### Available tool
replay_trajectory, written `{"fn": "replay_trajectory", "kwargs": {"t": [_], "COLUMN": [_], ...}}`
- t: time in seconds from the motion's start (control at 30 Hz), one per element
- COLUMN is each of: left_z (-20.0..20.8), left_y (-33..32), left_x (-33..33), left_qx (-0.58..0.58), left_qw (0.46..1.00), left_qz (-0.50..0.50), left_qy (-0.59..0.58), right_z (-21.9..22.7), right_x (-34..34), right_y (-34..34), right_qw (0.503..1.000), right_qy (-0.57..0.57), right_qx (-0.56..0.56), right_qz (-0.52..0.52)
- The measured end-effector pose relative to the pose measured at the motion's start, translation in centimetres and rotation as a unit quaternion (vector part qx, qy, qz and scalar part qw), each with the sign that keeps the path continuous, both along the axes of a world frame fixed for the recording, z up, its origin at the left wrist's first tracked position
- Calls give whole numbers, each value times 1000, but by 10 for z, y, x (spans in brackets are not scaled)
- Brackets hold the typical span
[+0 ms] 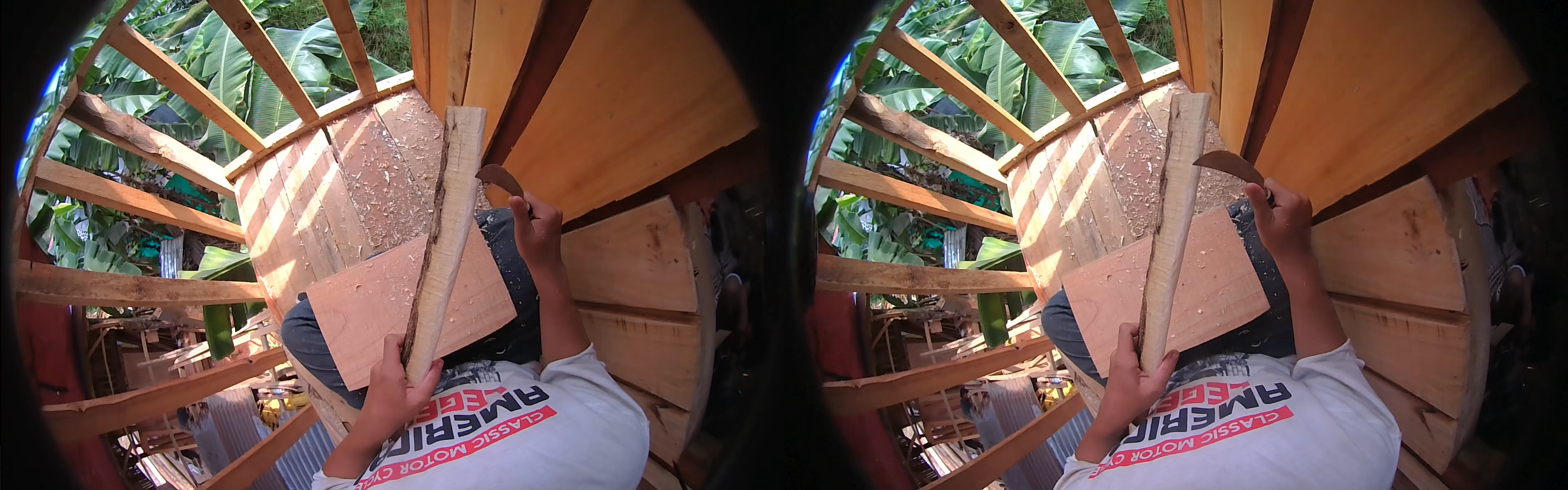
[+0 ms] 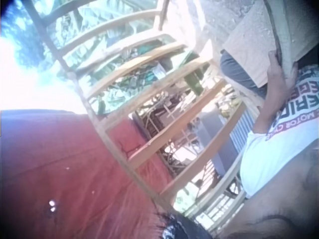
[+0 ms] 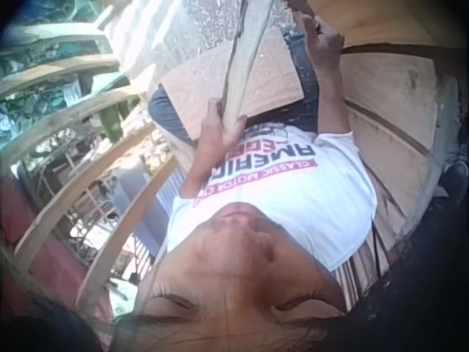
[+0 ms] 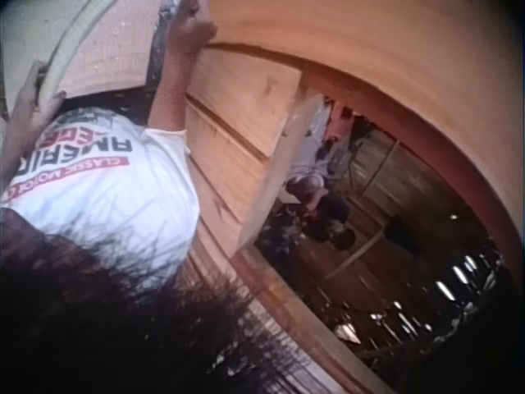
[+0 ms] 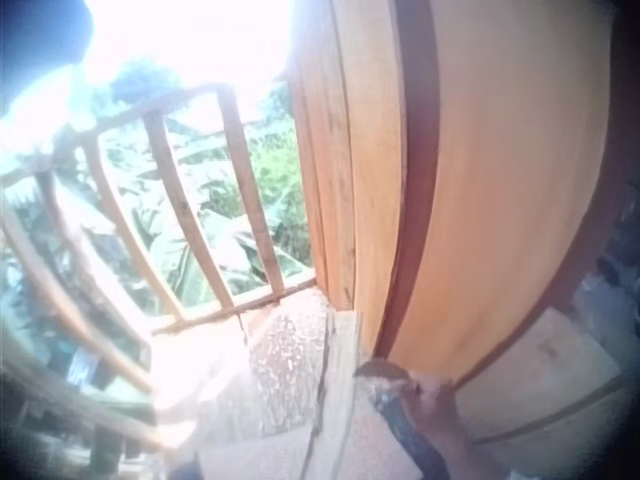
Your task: The person sits on the floor of a wooden structure and uses a curved knife to shave and shape a long, thin piece of wood. They hold the wood against a flat board on their lap and repeatedly scrape the surface to remove thin shavings, refining the wood's shape.
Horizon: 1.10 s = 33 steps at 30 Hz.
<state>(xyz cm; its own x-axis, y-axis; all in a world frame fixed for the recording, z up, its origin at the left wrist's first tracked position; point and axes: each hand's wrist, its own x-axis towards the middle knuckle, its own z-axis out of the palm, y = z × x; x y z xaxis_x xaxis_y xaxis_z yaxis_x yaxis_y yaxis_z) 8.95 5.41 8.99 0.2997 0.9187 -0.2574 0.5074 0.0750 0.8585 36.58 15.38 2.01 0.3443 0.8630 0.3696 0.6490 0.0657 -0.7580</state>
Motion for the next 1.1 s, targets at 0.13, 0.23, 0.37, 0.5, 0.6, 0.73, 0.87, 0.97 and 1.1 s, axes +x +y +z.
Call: {"fn": "replay_trajectory", "kwargs": {"t": [0.13, 0.23, 0.37, 0.5, 0.6, 0.73, 0.87, 0.97, 1.1], "left_z": [-12, -9, -4, -13, -23, -21, -22, -26, -38], "left_y": [3, 12, 16, 18, 29, 62, 101, 120, 135], "left_x": [-1, 0, 1, 0, -6, 6, 24, 34, 59], "left_qx": [-19, -35, -29, -20, -87, -26, 109, 186, 226], "left_qw": [1000, 998, 997, 996, 979, 906, 833, 799, 758], "left_qz": [14, 31, 7, 12, 50, 110, 145, 193, 200], "left_qy": [-14, -48, -67, -91, -175, -407, -523, -538, -578], "right_z": [10, 10, -4, 5, 14, 5, -1, 34, 41], "right_x": [-12, -44, -26, -9, -29, -42, -28, -31, -34], "right_y": [-19, -37, -13, -5, -22, -33, -36, -44, -61], "right_qw": [989, 942, 991, 996, 987, 982, 973, 988, 982], "right_qy": [-30, -103, -47, -12, -1, 69, 164, 115, 69], "right_qx": [25, 41, 61, 50, 20, 5, -20, -12, 4], "right_qz": [143, 316, 108, 79, 161, 173, 159, 100, 175]}}
